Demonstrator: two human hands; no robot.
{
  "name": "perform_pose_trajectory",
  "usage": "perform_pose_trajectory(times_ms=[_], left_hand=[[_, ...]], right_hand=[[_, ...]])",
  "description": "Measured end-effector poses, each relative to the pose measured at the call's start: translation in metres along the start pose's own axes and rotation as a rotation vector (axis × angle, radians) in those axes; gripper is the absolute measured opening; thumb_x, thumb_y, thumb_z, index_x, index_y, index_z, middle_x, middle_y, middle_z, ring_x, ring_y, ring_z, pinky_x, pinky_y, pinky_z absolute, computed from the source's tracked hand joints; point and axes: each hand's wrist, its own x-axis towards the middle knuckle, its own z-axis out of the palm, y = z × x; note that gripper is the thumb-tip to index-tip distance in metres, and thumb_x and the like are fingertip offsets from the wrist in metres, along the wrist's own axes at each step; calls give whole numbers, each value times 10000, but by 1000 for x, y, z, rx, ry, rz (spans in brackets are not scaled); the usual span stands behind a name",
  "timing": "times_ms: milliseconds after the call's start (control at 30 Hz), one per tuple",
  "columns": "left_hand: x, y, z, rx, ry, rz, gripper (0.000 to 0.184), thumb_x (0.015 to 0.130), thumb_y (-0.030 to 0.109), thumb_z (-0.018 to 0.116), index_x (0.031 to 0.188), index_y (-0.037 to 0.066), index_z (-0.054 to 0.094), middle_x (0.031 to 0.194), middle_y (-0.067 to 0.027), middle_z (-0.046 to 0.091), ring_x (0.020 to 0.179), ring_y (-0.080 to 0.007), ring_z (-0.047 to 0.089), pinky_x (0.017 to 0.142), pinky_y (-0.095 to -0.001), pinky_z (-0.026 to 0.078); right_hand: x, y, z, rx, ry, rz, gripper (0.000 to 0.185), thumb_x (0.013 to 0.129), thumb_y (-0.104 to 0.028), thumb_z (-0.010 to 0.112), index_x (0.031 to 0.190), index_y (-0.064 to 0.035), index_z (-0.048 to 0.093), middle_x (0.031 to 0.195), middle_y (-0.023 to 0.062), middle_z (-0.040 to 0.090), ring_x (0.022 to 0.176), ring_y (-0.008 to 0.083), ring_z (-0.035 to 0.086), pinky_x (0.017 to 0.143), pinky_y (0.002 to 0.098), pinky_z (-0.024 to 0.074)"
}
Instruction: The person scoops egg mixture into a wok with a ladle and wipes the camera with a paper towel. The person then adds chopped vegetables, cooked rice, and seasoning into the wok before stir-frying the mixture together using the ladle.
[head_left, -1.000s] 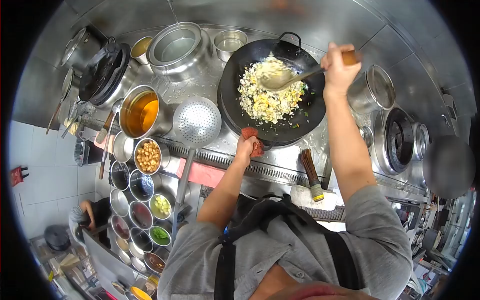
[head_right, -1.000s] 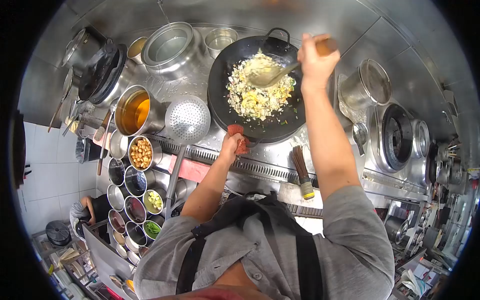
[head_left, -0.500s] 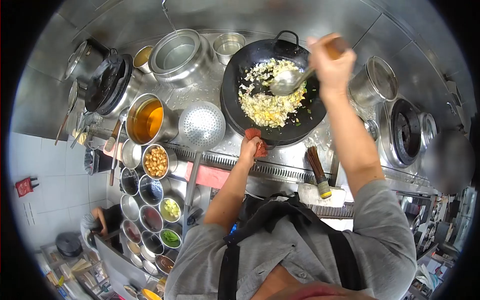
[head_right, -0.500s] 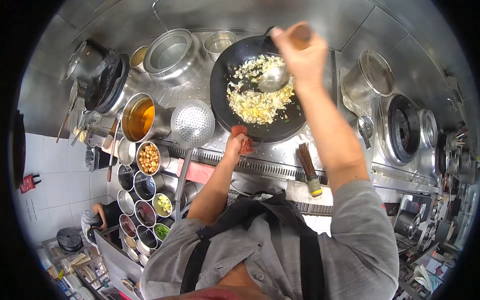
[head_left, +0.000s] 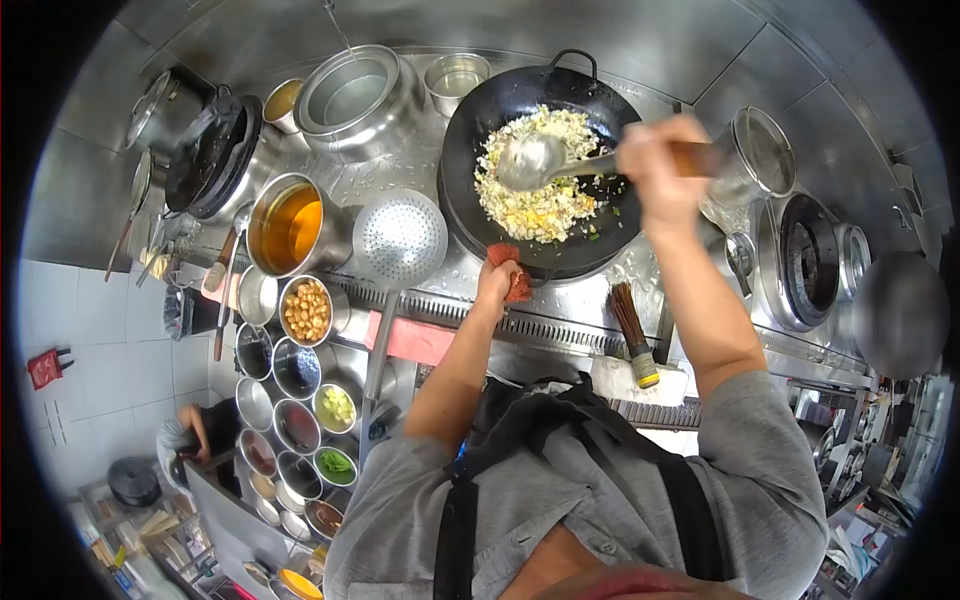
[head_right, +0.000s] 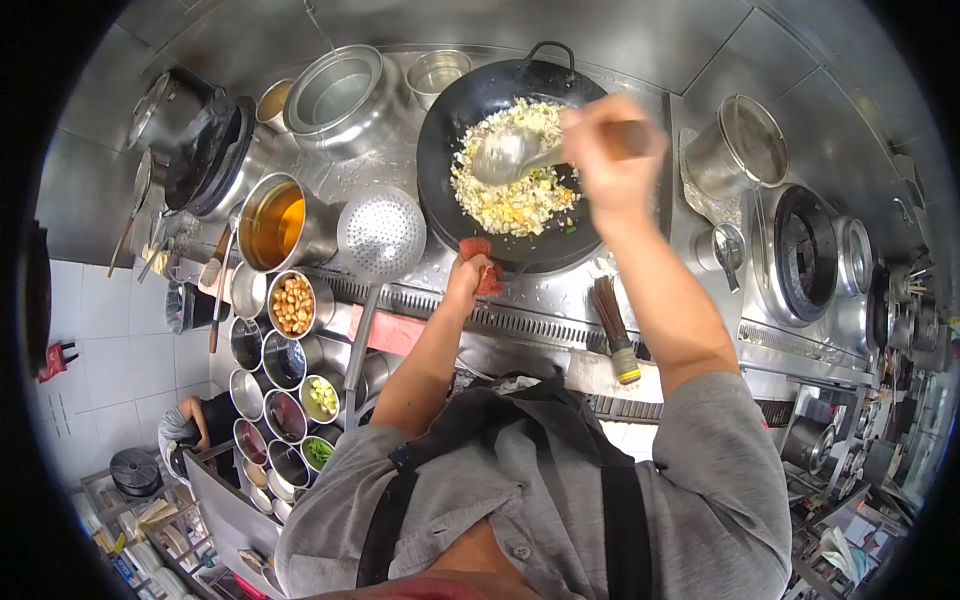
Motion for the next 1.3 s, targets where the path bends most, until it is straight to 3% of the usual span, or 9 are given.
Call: perform_pose_trajectory(times_ms=[167,300,500,567,767,900,1100,1233,1300], left_hand=[[14,-10,-10,107,-30,18,337,756,61,533,1088,43,482,772,-137,599,599,-255,619,494,-401,549],[9,-9,-6,48,-14,38,287,759,35,519,1045,50,517,753,-73,567,604,-190,592,511,-331,493],[19,-10,-9,108,-29,37,332,768,61,536,1096,52,484,800,-115,604,655,-242,636,528,-402,571],[19,-15,-10,54,-10,54,304,753,47,525,1056,42,505,768,-92,567,600,-230,604,481,-382,530],[12,-8,-5,73,-5,33,317,753,46,523,1069,49,504,775,-89,577,594,-224,607,478,-376,526],[15,-11,-6,30,8,35,328,756,30,514,1083,62,505,763,-86,578,569,-207,590,466,-361,512],[10,-5,-7,66,-39,-4,349,753,32,528,1101,53,515,757,-73,580,599,-186,584,498,-338,494],[23,-17,-14,80,-6,33,346,745,36,540,1090,53,527,758,-64,578,625,-178,583,531,-329,498],[19,-14,-11,52,-17,30,344,740,40,550,1083,54,537,756,-54,578,637,-167,583,554,-323,501]], right_hand=[[22,-5,3,-319,114,36,213,791,-82,736,675,-31,564,596,-5,559,525,70,512,494,235,386],[13,-48,-18,-146,60,-8,192,812,-38,687,676,-24,552,545,19,532,452,100,489,440,253,380],[11,-37,-14,-136,177,-12,181,803,-33,681,710,-23,525,527,52,517,431,115,480,432,264,378],[10,-71,-22,39,4,87,200,796,-40,696,704,-42,519,531,47,526,426,111,475,448,263,385],[-17,-6,-6,-382,10,-30,186,768,-76,756,700,-23,591,586,15,570,512,84,509,489,235,391],[-9,-38,9,118,-55,-22,192,790,-63,723,689,-30,563,585,25,573,482,87,497,461,222,375],[-19,1,16,-408,-69,-37,202,764,-67,740,653,-19,578,592,4,575,555,72,506,534,233,395],[-3,-29,12,29,-66,2,180,802,-56,720,689,-25,583,578,19,560,519,102,538,485,232,411],[-21,-3,17,-64,-50,44,190,787,-41,720,659,-41,580,572,21,554,519,97,529,481,240,407]])
